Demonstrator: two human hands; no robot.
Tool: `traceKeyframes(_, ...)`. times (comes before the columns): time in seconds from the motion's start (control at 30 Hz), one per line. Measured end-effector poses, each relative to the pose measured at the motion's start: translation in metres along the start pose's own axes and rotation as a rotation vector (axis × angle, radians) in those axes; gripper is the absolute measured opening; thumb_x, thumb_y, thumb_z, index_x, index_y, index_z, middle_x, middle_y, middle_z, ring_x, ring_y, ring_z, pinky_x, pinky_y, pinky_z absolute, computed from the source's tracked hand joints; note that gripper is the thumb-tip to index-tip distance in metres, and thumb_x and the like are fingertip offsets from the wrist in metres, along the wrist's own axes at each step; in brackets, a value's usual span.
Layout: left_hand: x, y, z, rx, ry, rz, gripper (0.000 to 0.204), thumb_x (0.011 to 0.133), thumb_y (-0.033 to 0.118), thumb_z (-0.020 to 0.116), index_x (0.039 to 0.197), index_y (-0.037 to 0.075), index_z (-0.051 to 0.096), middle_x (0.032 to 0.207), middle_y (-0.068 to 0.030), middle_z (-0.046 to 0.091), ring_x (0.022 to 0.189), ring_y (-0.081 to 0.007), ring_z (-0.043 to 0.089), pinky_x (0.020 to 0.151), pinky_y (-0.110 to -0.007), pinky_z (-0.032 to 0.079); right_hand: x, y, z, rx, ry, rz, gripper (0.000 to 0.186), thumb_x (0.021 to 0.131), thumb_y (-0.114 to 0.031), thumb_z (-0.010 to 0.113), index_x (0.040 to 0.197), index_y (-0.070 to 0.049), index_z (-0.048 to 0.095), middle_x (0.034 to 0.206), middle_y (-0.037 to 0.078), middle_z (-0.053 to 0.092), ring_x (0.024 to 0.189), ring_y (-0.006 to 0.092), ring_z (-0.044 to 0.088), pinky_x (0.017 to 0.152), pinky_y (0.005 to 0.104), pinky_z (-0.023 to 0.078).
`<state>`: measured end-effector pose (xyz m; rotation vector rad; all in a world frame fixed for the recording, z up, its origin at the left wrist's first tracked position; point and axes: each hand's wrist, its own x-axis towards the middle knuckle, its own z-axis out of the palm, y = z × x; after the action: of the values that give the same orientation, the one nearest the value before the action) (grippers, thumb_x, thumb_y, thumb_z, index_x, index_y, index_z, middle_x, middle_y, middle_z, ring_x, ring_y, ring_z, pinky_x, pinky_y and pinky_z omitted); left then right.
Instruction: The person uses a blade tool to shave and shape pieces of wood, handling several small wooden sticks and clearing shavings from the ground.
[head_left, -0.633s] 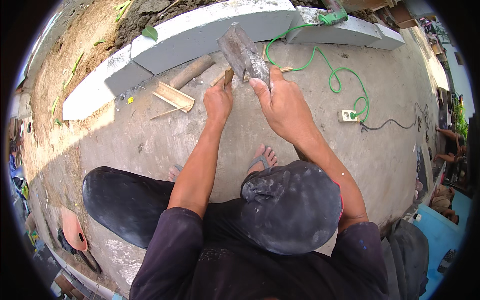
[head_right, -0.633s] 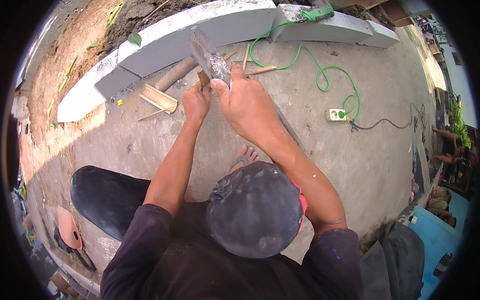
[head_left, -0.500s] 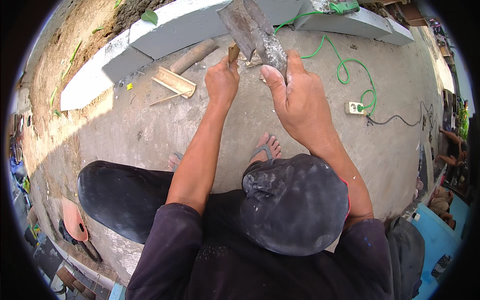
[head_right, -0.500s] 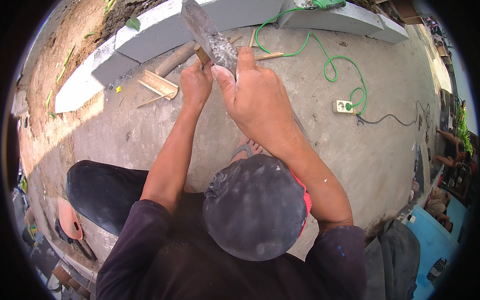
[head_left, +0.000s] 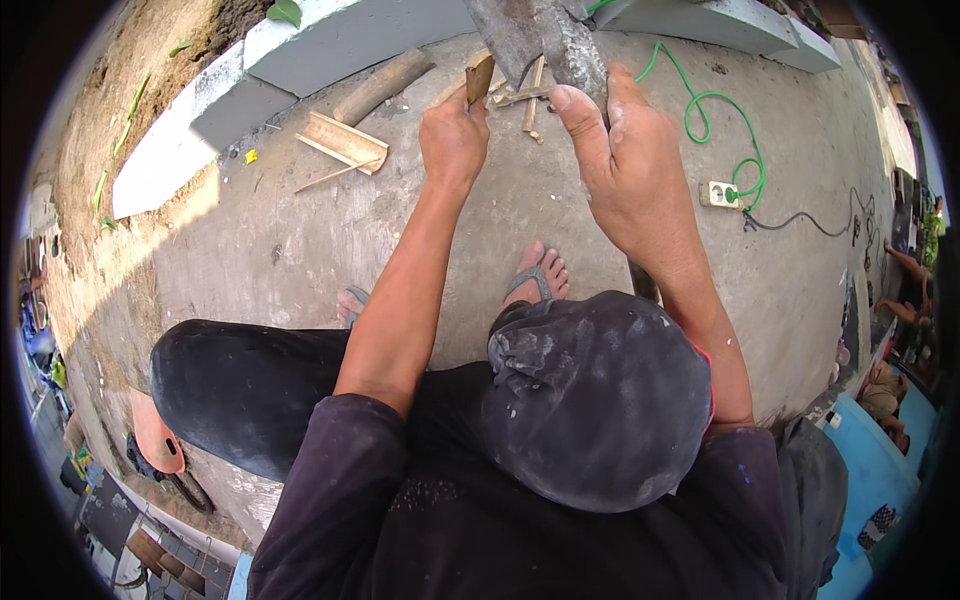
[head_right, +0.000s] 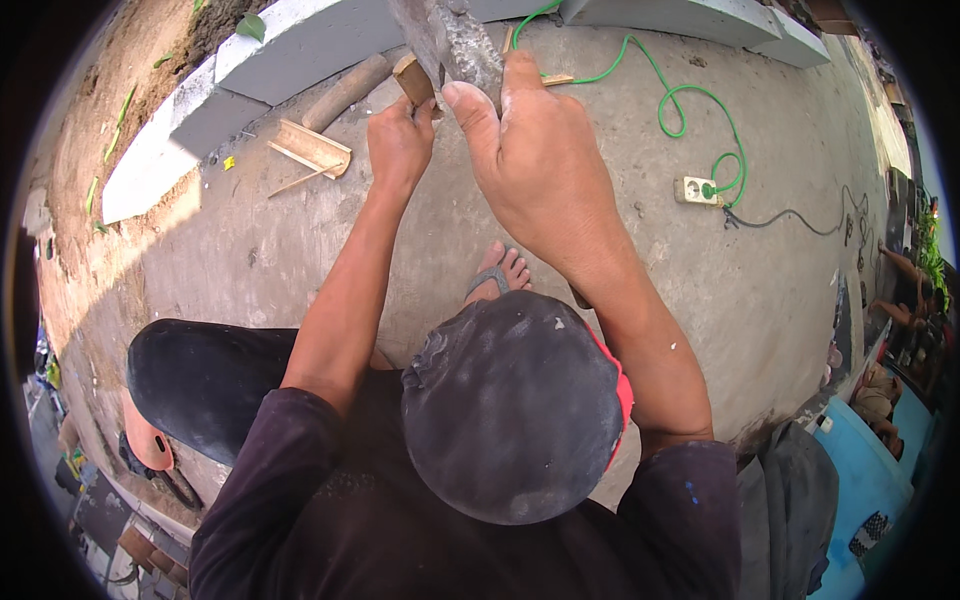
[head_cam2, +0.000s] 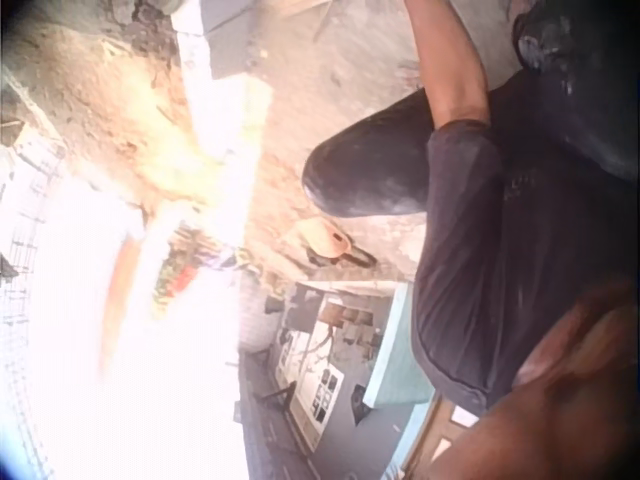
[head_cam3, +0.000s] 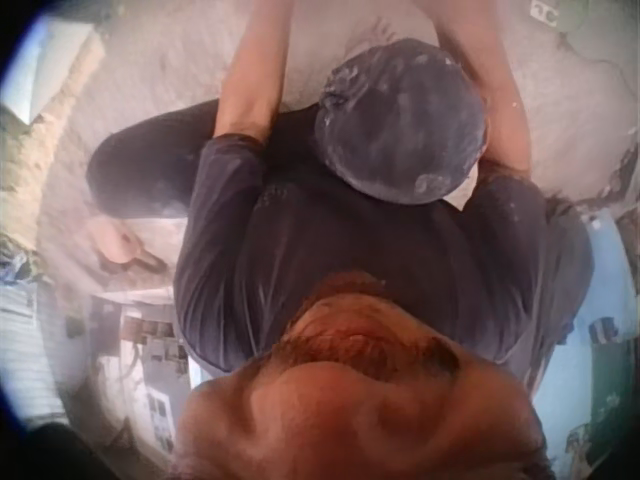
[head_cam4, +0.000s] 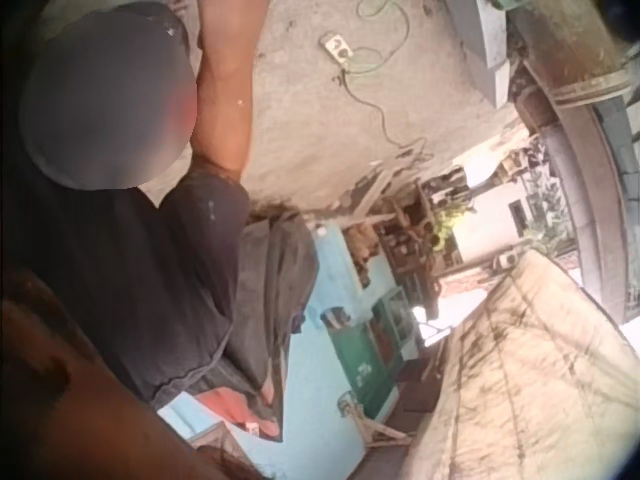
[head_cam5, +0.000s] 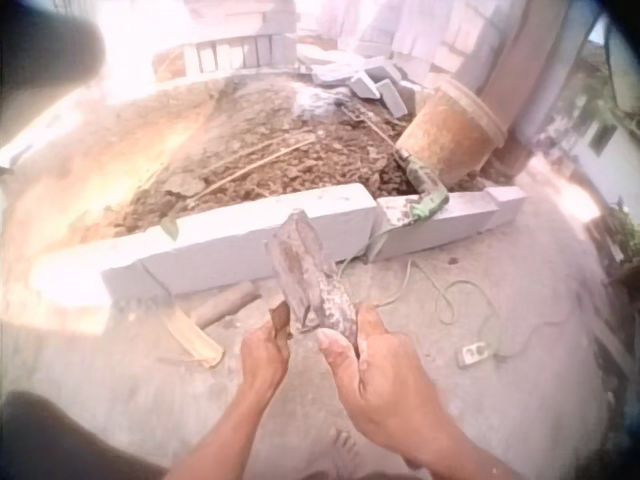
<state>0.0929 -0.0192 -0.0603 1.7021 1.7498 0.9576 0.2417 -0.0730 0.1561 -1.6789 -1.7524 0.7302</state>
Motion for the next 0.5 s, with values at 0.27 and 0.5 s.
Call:
traceKeyframes(0.27, -0.012, -0.029, 0.007, 0.099, -0.049, -0.084, 0.022, 0.096, 0.021, 0.072, 0.100, -0.001, 0.075, 0.074, -0.0272, 0.069, 0.071, -0.0460, 0.070, 0.067, -0.051, 0.055, -0.001, 0.003, 0.013, 0.108, 0.004, 0.058, 0.050, 0.106, -0.029, 0.062, 0.124, 0.016, 0.051, 0.059, 0.022, 0.060, 0.056, 0.0407, 0.068, 0.051, 0.0476, 0.047)
traceKeyframes(0.5, -0.012, -0.028, 0.004, 0.048, -0.059, -0.108, 0.021, 0.096, 0.020, 0.071, 0.101, -0.001, 0.074, 0.074, -0.0284, 0.067, 0.072, -0.0472, 0.069, 0.066, -0.053, 0.054, 0.005, 0.001, 0.022, 0.103, 0.035, -0.017, 0.053, 0.105, -0.028, 0.064, 0.127, 0.018, 0.051, 0.062, 0.023, 0.062, 0.060, 0.0425, 0.069, 0.053, 0.0478, 0.049)
